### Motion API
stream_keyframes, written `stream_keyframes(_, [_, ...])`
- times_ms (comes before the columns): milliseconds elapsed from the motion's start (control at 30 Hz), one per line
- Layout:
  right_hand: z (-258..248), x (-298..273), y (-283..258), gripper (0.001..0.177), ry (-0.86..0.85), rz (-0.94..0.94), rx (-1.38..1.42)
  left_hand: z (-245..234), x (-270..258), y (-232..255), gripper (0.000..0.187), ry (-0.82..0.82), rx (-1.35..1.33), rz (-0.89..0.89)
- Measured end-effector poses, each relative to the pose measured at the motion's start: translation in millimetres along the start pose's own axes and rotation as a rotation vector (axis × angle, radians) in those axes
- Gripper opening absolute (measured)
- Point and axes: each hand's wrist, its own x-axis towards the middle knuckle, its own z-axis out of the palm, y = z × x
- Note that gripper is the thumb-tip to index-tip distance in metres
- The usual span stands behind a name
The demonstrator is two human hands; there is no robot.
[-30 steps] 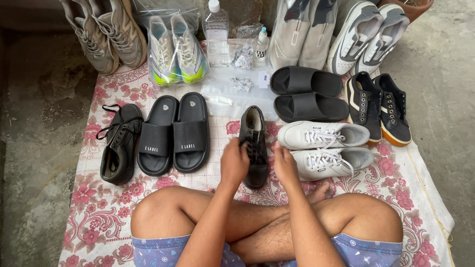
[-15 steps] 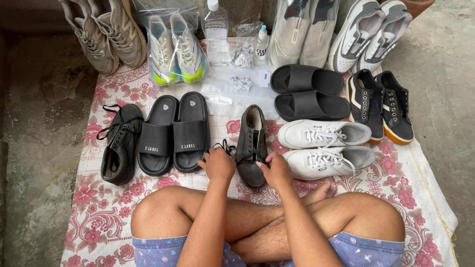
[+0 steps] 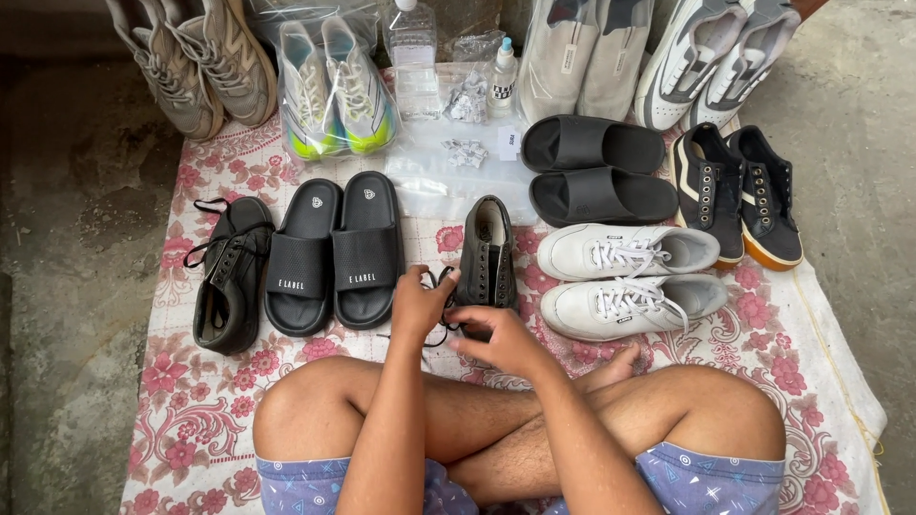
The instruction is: The person sits on a patterned mat and arranges multiple pairs of shoes, including white sneakers, black sneakers, and black slides, into neat rows. They pick up, reposition, and align the shoes by hand, occasionally adjusting laces and orientation to create an orderly display.
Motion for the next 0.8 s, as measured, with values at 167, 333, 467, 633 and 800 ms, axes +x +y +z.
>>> stream_keyframes(167, [-14.2, 9.8, 53.5, 0.008, 0.343, 0.065, -0.234, 17.2, -18.5, 12.6, 0.067, 0.068, 0.278, 0.056])
stream_keyframes(333, [-4.3, 12.8, 22.5, 0.061, 0.442, 0.13, -0.34, 21.6, -52.3, 66.5, 0.057, -0.076, 0.044, 0.387])
stream_keyframes(467, [9.3, 17.7, 58.7, 0.059, 0.288, 0.131, -0.248, 40.2, -39.6, 34.5, 0.065, -0.231, 0.056, 0.358])
stream_keyframes(633, [9.0, 18.9, 92.5, 0.061, 0.289, 0.273, -0.35, 61.4, -21.3, 1.7, 0.064, -0.25, 0.452, 0.432])
stream_keyframes(800, [12.7, 5.9, 87.9, 0.064, 0.278, 0.326, -0.337, 70.8, -14.9, -23.0, 0.071, -0.286, 0.599, 0.36])
